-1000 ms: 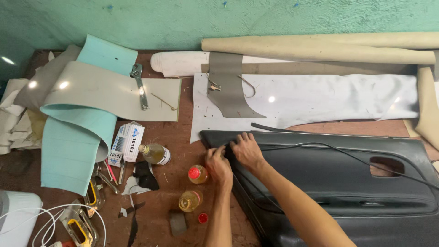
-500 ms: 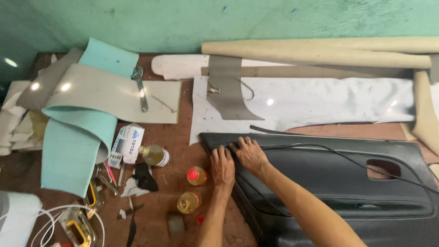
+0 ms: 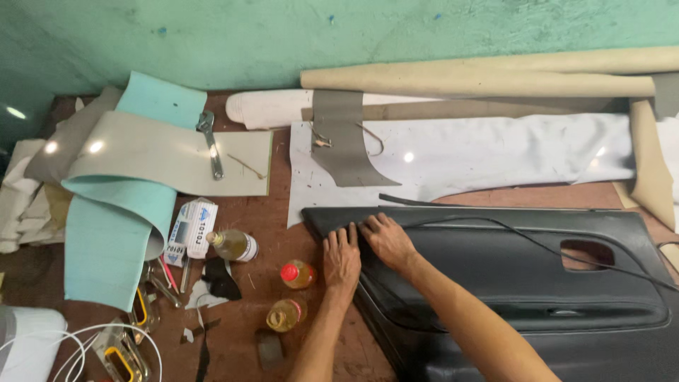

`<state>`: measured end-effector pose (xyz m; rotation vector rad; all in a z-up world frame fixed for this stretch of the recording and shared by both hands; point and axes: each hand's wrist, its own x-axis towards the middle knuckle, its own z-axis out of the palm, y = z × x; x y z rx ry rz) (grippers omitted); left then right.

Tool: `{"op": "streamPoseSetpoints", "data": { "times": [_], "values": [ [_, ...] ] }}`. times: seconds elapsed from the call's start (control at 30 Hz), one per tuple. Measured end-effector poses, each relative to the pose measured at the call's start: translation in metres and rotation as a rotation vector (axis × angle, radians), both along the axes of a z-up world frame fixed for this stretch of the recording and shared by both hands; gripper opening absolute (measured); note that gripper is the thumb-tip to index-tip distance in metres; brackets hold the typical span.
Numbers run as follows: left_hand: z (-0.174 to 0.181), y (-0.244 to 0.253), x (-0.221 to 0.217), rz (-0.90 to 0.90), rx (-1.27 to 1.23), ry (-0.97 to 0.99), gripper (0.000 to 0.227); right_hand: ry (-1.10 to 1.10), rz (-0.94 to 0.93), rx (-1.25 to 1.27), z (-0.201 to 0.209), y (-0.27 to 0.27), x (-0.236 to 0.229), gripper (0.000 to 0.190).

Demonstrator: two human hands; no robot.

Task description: The person reupholsters a car door panel by fitting and pressing a black trim strip into a groove along the panel's interior surface by hand and then using a thin tool to secure the edge.

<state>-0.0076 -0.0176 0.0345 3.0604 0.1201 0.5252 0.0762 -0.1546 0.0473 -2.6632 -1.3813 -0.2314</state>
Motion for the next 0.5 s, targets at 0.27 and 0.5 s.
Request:
{"op": "streamPoseSetpoints", "data": {
  "times": [0.27,0.5],
  "values": [
    [0.013,-0.016,0.004,0.029,0.225,0.113,0.052,-0.070,0.047,-0.061,0.001,-0.054,0.022,0.046],
    [0.017,-0.020,0.005,0.021,0.372,0.161,0.050,-0.048,0.051,0.022,0.012,-0.129,0.030,0.043]
  ]
}}
